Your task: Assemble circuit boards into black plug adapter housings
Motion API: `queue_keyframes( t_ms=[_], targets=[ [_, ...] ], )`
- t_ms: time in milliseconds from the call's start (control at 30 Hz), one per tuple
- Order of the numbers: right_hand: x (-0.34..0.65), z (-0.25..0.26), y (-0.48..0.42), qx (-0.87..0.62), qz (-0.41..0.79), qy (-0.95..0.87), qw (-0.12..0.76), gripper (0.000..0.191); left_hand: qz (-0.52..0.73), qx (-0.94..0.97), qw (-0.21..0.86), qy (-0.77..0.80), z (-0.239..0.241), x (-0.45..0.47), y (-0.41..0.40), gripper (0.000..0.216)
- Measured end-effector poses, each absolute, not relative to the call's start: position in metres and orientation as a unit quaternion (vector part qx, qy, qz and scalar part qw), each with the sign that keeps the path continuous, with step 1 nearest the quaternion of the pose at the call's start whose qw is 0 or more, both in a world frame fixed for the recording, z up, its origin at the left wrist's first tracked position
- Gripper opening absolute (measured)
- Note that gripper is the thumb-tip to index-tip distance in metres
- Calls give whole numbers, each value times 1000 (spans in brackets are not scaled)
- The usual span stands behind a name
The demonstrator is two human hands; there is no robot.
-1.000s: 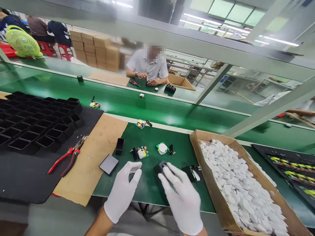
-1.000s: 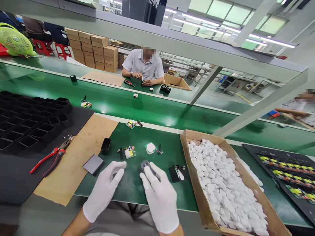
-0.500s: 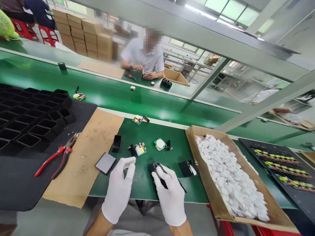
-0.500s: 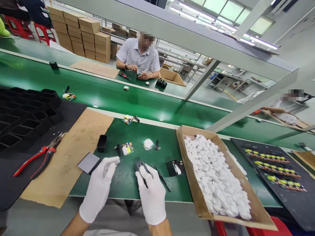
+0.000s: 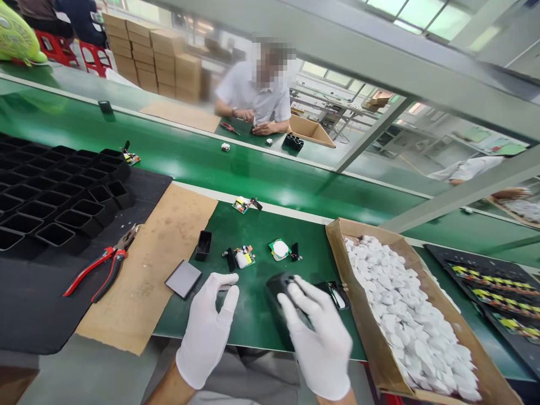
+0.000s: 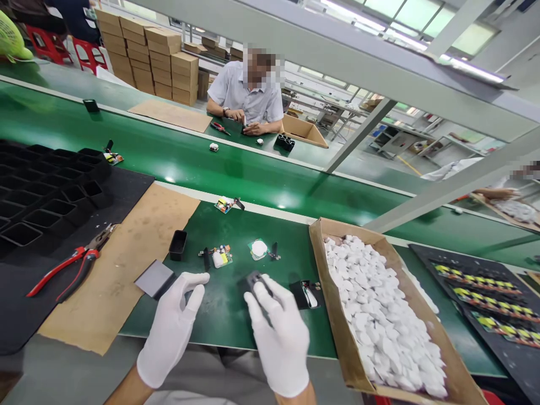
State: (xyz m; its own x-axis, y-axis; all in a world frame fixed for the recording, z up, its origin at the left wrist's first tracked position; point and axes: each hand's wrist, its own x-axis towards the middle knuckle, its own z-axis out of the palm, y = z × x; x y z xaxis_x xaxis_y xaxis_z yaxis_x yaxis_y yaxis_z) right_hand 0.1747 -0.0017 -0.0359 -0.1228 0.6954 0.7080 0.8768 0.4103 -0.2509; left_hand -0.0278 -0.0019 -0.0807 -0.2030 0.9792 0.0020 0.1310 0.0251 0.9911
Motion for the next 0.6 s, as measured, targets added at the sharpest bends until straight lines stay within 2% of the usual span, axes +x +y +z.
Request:
queue_keyframes(
  t_ms=[67, 133, 233, 367, 500, 600],
  targets=[
    [174, -26, -3, -542, -154, -714, 416, 25, 512, 473, 416, 584, -80, -28, -2, 26],
    [171, -30, -6, -557, -131, -702, 423, 28, 515, 466, 416, 588, -79, -28, -2, 26],
    [164, -61, -12, -591, -15, -685, 426, 12, 516, 451, 416, 598, -78, -28, -2, 26],
    [160, -91, -16, -637, 75, -631, 437, 6, 514, 447, 419, 600, -78, -28, -3, 26],
    [151, -78, -19, -673, 190, -540, 468, 23, 501, 449, 428, 603, -76, -29, -5, 28],
    [137, -64, -27, -657, 357, -410, 523, 38, 488, 446, 446, 603, -74, -30, -6, 30]
  ],
)
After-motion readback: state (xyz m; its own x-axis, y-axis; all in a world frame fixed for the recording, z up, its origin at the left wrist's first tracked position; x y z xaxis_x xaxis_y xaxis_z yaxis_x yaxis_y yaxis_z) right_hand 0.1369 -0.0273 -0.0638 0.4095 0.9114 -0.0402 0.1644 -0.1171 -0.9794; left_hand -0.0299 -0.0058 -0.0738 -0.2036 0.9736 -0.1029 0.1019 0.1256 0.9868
